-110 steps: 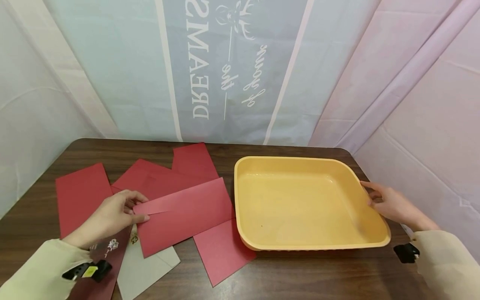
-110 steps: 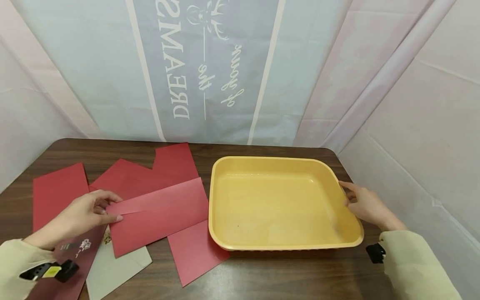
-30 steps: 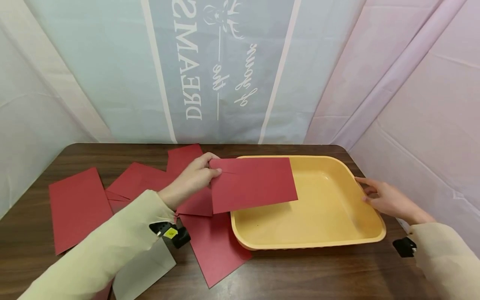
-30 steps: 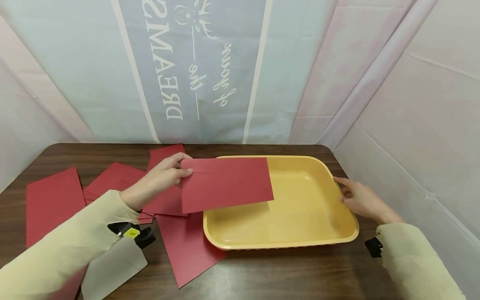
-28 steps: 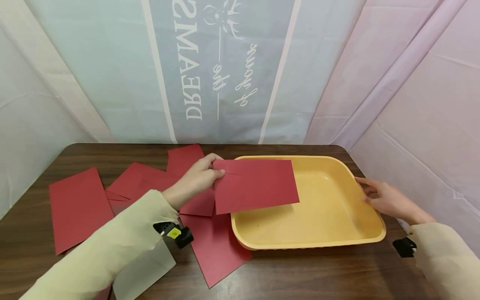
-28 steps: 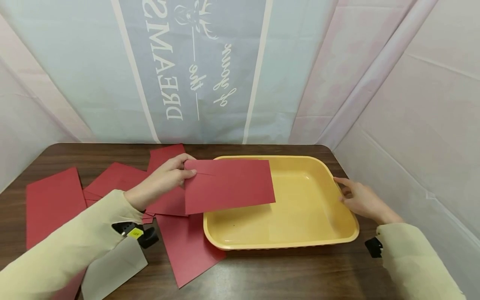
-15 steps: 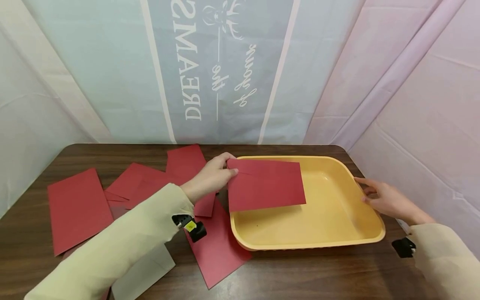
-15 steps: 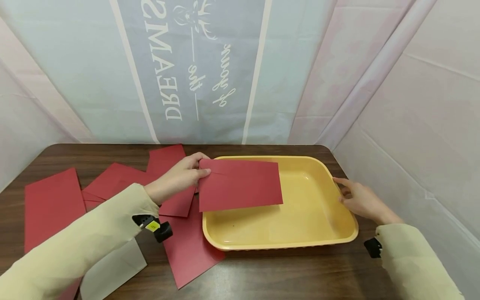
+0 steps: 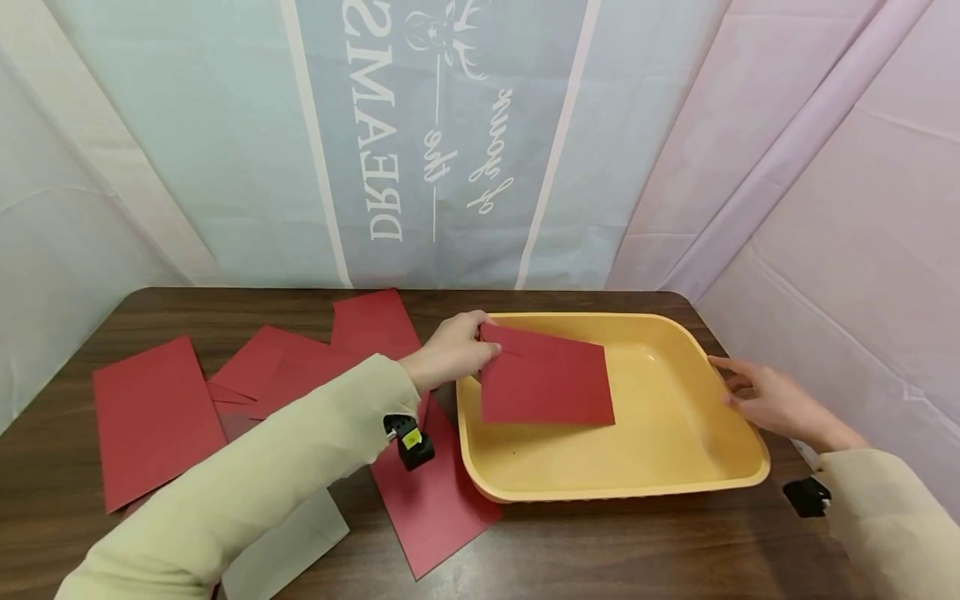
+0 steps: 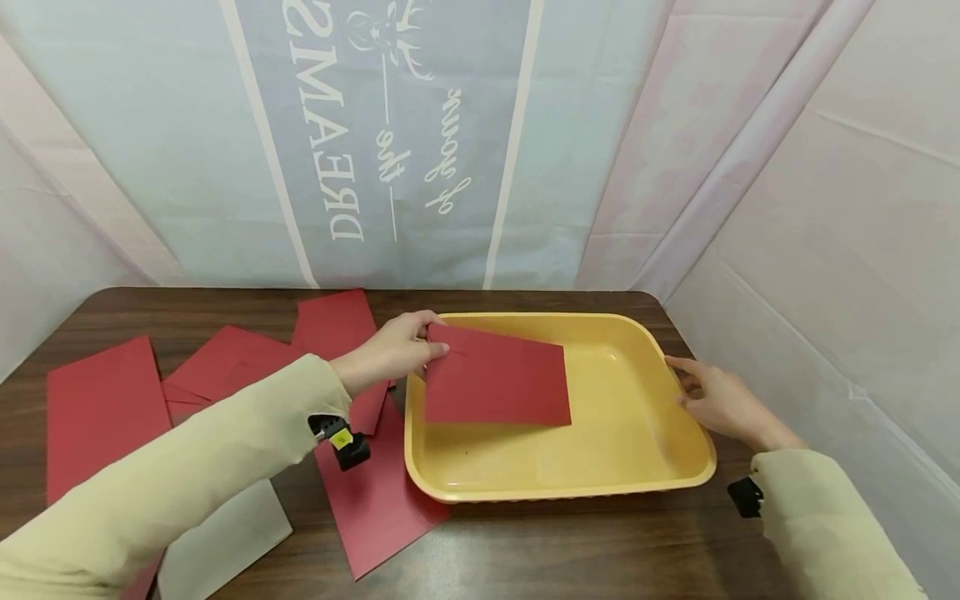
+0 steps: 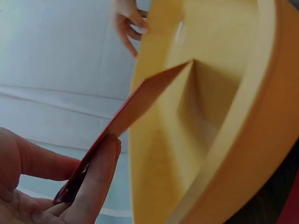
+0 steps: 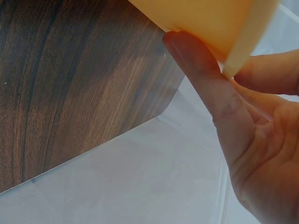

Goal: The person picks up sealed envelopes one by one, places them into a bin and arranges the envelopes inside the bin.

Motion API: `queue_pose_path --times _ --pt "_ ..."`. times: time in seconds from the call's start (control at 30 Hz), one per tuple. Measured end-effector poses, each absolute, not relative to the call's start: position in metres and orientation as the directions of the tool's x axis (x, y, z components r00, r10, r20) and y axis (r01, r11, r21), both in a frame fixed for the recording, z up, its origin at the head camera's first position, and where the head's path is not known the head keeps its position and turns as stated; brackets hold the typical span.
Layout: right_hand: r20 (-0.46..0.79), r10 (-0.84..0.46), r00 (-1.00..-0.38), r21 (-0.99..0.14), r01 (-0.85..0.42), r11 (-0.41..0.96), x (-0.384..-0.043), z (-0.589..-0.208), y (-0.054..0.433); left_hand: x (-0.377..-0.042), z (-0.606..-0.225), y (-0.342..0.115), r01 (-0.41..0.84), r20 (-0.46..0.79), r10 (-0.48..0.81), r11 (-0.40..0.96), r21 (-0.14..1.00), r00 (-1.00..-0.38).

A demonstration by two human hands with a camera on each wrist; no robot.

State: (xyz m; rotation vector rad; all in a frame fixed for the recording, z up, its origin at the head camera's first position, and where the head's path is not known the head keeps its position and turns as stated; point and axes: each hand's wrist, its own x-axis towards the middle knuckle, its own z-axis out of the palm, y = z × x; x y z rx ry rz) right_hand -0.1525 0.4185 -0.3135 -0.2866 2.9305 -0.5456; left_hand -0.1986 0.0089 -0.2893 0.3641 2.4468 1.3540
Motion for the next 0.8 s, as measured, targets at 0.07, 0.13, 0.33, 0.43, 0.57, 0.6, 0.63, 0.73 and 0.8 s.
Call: queue_pose_path --times 0.07,0.13,0.33,0.43,0.57,0.6,0.63,0.73,0.8 --pt "-0.104 -0.214 -0.971 -0.368 -0.162 0.916 -0.152 -0.314 0.418 -0.199 -0.291 0.011 0.067 -0.172 0.375 0.546 0.835 -0.911" --pt "-0.101 -0.215 -0.971 -0.368 -0.164 0.915 -0.152 -0.314 0.418 -0.2 -0.292 0.012 0.08 -0.181 0.378 0.579 0.811 -0.908" --pt "-0.087 -0.22 -0.972 -0.371 -0.173 0.912 -0.152 -0.316 0.419 -0.203 -0.291 0.018 0.143 -0.195 0.403 0.67 0.729 -0.894" --pt "-0.084 -0.222 -0.971 -0.364 -0.177 0.914 -0.152 -0.316 0.42 -0.204 -0.29 0.021 0.157 -0.214 0.407 0.706 0.69 -0.888" --pt "-0.085 -0.22 -0.972 -0.358 -0.177 0.917 -0.153 -0.316 0.421 -0.205 -0.292 0.025 0.161 -0.234 0.397 0.743 0.65 -0.888" --pt "-0.084 -0.222 -0.971 -0.359 -0.179 0.916 -0.153 -0.316 0.421 -0.205 -0.292 0.027 0.157 -0.24 0.393 0.748 0.645 -0.888" --pt "-0.084 -0.225 -0.971 -0.359 -0.181 0.915 -0.153 -0.316 0.421 -0.205 -0.293 0.028 0.154 -0.248 0.389 0.756 0.636 -0.887" --pt "-0.082 -0.226 -0.971 -0.358 -0.183 0.916 -0.153 -0.317 0.421 -0.206 -0.296 0.033 0.139 -0.278 0.373 0.783 0.607 -0.885" --pt "-0.084 -0.229 -0.97 -0.358 -0.185 0.915 -0.153 -0.317 0.421 -0.206 -0.297 0.037 0.127 -0.308 0.361 0.804 0.581 -0.88"
